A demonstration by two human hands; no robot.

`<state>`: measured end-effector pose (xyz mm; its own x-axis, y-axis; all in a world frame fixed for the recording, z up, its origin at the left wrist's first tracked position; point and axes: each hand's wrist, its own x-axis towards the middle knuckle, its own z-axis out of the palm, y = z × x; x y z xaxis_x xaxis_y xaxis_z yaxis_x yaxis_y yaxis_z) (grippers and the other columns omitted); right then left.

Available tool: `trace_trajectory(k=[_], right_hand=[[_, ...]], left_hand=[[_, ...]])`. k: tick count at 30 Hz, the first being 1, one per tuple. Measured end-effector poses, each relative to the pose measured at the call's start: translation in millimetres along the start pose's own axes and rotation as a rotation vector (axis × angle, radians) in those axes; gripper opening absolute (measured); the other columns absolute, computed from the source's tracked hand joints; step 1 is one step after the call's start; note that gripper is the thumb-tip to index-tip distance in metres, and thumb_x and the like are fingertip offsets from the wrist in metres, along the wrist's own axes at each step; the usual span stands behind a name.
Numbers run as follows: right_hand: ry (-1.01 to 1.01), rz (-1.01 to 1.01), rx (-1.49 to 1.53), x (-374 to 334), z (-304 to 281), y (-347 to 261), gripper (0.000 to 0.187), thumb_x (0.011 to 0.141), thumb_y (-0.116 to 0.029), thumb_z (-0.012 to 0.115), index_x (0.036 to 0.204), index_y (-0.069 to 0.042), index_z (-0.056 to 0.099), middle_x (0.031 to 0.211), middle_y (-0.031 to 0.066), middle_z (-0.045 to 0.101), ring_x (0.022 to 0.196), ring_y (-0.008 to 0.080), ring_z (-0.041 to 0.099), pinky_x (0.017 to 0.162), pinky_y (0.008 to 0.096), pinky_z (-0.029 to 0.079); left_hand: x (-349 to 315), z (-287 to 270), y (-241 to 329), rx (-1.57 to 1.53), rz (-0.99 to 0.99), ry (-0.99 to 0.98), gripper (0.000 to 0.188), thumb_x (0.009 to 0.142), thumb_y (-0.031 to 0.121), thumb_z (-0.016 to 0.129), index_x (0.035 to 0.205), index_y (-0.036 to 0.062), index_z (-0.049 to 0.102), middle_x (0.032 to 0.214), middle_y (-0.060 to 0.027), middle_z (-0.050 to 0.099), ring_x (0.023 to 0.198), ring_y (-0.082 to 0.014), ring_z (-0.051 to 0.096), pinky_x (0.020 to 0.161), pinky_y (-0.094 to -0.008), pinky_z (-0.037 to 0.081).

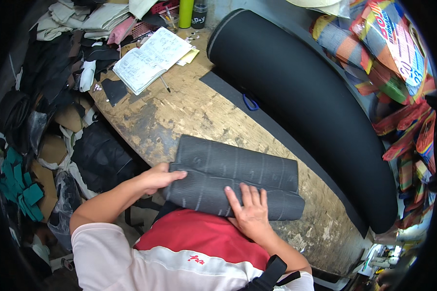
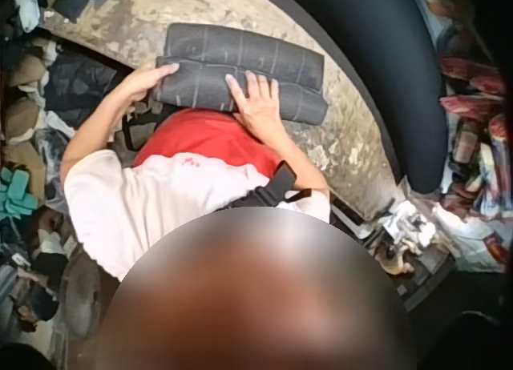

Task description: The person measures and marks a roll of black fabric using a green measuring tape and a white marker. They consult a notebook, wrap the tape around the fabric, and draw lines on the surface. The person then handles a small piece of cardboard and moves a larger roll of fabric.

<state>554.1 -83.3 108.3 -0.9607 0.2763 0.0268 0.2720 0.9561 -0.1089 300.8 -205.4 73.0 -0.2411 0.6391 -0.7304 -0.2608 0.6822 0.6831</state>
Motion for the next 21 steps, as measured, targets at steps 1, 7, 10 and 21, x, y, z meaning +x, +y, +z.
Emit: trace_trajectory(k=[1,7,10,21], right_hand=[[-0.015,-0.051,0.026,9,-6,-4,0.090,0.054,-0.032,0.081,0.133,-0.013,0.043,0.121,0.0212,0.049,0.108,0.0356,0.049,0.090,0.0528,0.038],[-0.322,-0.122,0.232,92,-29,13,0.085,0.060,-0.036,0.078,0.132,-0.007,0.043,0.095,0.0187,0.062,0.085,0.0337,0.062,0.077,0.0425,0.049],[-0.374,-0.197,0.406,124,-27,45,0.083,0.058,-0.040,0.078,0.127,-0.004,0.050,0.075,0.0193,0.062,0.073,0.0336,0.062,0.069,0.0401,0.048],[-0.763,-0.061,1.015,202,12,123,0.073,0.062,-0.034,0.082,0.119,0.002,0.054,0.101,0.0150,0.064,0.098,0.0258,0.060,0.090,0.0340,0.045]], left_hand=[[-12,-14,-2,-0.113,0.016,-0.038,0.052,0.084,0.026,0.065,0.119,-0.0101,0.049,0.111,-0.0195,0.059,0.096,-0.0217,0.060,0.082,-0.0335,0.049],[-62,-40,23,0.574,0.414,0.565,0.078,0.078,0.028,0.069,0.135,-0.0025,0.027,0.114,-0.0277,0.055,0.104,-0.0360,0.056,0.091,-0.0413,0.043],[-70,1,39,0.345,0.874,0.414,0.087,0.069,0.020,0.076,0.138,0.0006,0.027,0.126,-0.0211,0.047,0.118,-0.0299,0.047,0.102,-0.0379,0.034],[72,92,116,0.429,0.854,0.404,0.101,0.079,0.064,0.053,0.137,-0.0107,0.019,0.122,-0.0368,0.045,0.121,-0.0454,0.041,0.101,-0.0476,0.033]])
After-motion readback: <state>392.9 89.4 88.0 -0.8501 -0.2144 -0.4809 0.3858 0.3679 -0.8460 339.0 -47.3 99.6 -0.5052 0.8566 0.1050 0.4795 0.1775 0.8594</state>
